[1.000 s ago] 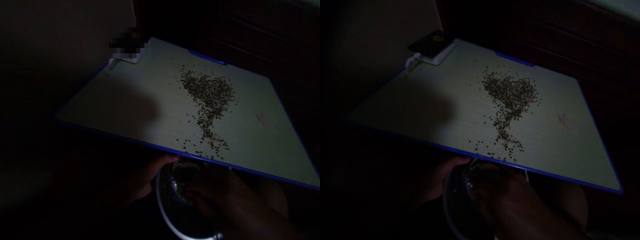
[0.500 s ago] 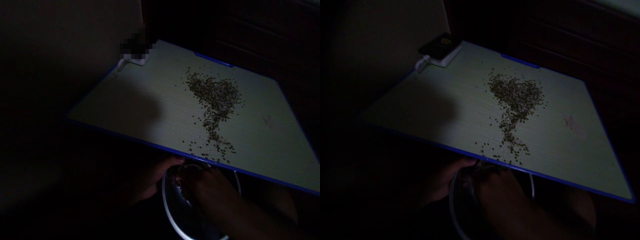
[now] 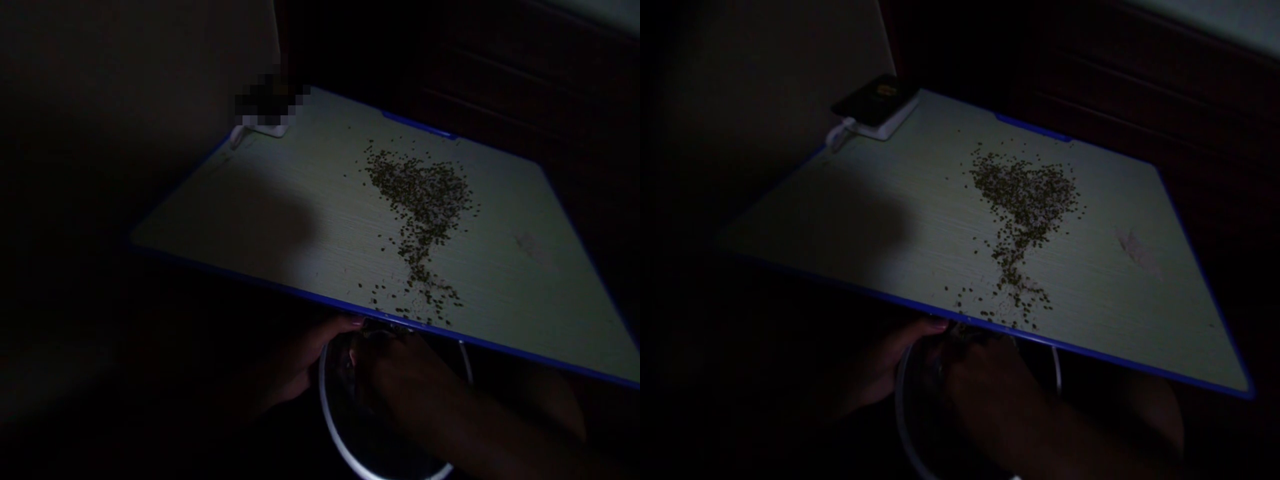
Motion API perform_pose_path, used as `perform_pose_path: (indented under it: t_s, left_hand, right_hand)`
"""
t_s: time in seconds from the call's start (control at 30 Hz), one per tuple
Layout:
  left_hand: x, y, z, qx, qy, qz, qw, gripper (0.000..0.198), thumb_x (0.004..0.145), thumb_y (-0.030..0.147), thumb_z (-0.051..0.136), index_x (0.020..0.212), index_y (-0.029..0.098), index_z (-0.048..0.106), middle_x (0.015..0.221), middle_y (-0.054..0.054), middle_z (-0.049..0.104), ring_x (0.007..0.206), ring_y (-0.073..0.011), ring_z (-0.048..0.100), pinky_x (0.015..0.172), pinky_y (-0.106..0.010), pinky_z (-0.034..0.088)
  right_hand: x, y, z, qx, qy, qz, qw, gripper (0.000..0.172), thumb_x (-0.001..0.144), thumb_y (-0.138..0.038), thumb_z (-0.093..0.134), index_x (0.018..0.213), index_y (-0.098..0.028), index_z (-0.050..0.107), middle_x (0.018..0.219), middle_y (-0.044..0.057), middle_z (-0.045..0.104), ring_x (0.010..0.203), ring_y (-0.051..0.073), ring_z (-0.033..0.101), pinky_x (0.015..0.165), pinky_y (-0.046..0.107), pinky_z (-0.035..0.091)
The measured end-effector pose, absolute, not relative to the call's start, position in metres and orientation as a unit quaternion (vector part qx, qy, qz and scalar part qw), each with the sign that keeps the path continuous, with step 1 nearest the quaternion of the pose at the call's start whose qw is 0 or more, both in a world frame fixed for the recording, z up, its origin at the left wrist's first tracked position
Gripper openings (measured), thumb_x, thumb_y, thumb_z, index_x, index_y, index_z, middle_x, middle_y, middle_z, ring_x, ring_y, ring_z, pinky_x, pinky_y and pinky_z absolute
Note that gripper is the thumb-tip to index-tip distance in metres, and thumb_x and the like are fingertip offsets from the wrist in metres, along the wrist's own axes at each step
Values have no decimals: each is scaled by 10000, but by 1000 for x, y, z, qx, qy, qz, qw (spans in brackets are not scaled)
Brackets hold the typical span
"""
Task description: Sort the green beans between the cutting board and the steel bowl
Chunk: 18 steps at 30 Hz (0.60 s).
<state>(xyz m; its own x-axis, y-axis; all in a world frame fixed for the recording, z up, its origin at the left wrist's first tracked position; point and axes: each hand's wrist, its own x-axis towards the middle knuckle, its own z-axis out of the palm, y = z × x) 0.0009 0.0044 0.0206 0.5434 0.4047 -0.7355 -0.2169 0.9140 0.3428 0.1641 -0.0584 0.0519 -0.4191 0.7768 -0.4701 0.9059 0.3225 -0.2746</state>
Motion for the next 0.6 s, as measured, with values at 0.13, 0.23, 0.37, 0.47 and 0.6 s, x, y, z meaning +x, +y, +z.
perform_pose_path:
  t_s: [0.13, 0.23, 0.37, 0.47, 0.6]
  left_hand:
    - [-2, 2, 18, 127, 434, 186, 872, 559, 527, 379, 1113, 983, 169, 867, 929, -87, 840, 824, -217, 806, 769, -268, 677]
    - [-4, 1, 14, 157, 423, 186, 873, 636, 655, 396, 1050, 1202, 164, 823, 1070, -96, 845, 956, -249, 808, 862, -312, 664]
    - [-3, 2, 19, 170, 433, 165, 870, 485, 584, 464, 1051, 874, 132, 850, 867, -102, 808, 747, -211, 721, 736, -289, 607]
    - [-2, 3, 27, 177, 438, 186, 861, 406, 568, 430, 1040, 762, 131, 845, 835, -109, 796, 759, -201, 699, 772, -269, 615]
    - [0, 6, 32, 178, 480, 195, 836, 431, 526, 420, 1069, 797, 151, 868, 866, -117, 815, 827, -242, 735, 787, -295, 632]
  right_hand:
    - [171, -66, 56, 531, 810, -247, 33, 183, 939, -193, 730, 1114, -172, 779, 997, 60, 803, 849, 195, 763, 757, 326, 601]
    - [198, -65, 64, 549, 804, -226, -16, 165, 939, -242, 686, 1037, -181, 804, 859, 82, 774, 818, 210, 743, 700, 307, 521]
    - [275, -48, 88, 680, 702, -157, -141, 250, 968, -417, 698, 1009, -190, 792, 812, 100, 739, 812, 228, 714, 672, 319, 483]
    - [339, -38, 114, 774, 589, -134, -188, 353, 965, -547, 708, 997, -200, 766, 787, 100, 721, 756, 219, 690, 627, 317, 464]
    - [385, -36, 141, 822, 527, -105, -187, 441, 932, -639, 690, 978, -202, 731, 673, 66, 657, 572, 185, 606, 512, 306, 411]
